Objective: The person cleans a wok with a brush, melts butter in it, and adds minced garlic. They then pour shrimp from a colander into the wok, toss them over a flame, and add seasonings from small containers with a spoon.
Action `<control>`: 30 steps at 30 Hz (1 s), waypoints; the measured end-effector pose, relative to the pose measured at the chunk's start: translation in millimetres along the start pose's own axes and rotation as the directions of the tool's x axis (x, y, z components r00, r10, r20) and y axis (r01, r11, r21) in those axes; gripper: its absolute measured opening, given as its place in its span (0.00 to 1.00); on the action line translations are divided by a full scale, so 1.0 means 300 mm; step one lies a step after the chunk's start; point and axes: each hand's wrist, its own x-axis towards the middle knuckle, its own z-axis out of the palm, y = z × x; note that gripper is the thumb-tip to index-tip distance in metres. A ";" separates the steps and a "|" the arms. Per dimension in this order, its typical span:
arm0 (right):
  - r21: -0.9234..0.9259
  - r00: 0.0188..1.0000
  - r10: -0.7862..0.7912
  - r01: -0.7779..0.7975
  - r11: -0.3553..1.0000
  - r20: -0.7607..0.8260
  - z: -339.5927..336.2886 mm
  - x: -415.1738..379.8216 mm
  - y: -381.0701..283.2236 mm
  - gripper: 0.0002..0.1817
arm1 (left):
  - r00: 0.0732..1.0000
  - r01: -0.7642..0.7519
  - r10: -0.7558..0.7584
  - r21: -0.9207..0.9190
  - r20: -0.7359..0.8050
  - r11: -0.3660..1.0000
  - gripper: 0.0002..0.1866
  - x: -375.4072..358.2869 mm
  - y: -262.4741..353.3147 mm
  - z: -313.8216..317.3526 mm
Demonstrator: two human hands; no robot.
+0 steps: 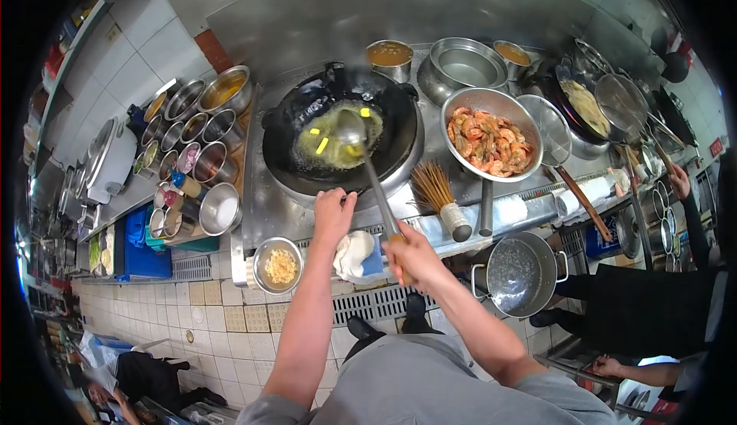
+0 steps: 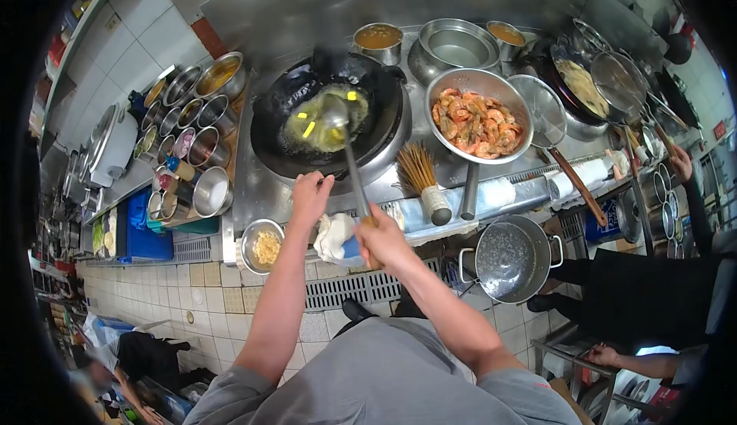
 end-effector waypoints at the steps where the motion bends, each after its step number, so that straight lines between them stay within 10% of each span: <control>1: 0.119 0.994 0.076 -0.085 0.989 0.082 -0.015 0.061 -0.025 0.30 | 1.000 -0.007 0.007 -0.008 0.006 1.000 0.19 -0.005 -0.010 0.015; 6: 0.209 0.986 0.076 -0.105 0.972 0.146 -0.097 0.294 -0.043 0.29 | 1.000 -0.026 0.025 -0.032 -0.007 0.999 0.18 0.007 0.004 0.017; 8: -0.327 0.981 -0.194 0.181 0.927 -0.005 -0.087 0.260 0.016 0.31 | 1.000 0.021 -0.020 -0.045 0.023 0.999 0.18 0.006 0.005 -0.002; 11: -0.482 0.861 -0.508 0.436 0.760 -0.022 -0.047 0.183 0.167 0.32 | 0.999 0.025 -0.024 -0.023 0.034 0.999 0.18 0.007 -0.032 0.010; 13: -0.193 0.994 -0.107 0.104 0.976 -0.007 0.030 -0.026 0.020 0.31 | 1.000 0.001 -0.001 -0.001 0.019 1.000 0.18 0.007 -0.008 0.001; 19: 0.219 0.978 0.155 -0.183 0.958 0.141 -0.047 0.226 -0.076 0.22 | 0.999 0.036 -0.035 -0.037 0.029 0.999 0.18 0.005 -0.001 0.021; 22: 0.144 0.988 0.082 -0.101 0.984 0.133 -0.072 0.274 -0.075 0.23 | 0.999 0.009 -0.009 -0.020 0.037 1.000 0.18 0.009 0.002 0.033; 24: -0.230 0.980 -0.199 0.188 0.955 -0.022 -0.042 0.224 -0.032 0.27 | 0.997 0.048 -0.046 -0.020 0.055 0.999 0.17 0.013 -0.006 0.016; 30: 0.046 0.999 0.001 -0.003 0.999 0.053 0.002 0.015 -0.030 0.34 | 0.994 0.086 -0.084 -0.016 0.072 0.996 0.19 0.019 0.021 -0.012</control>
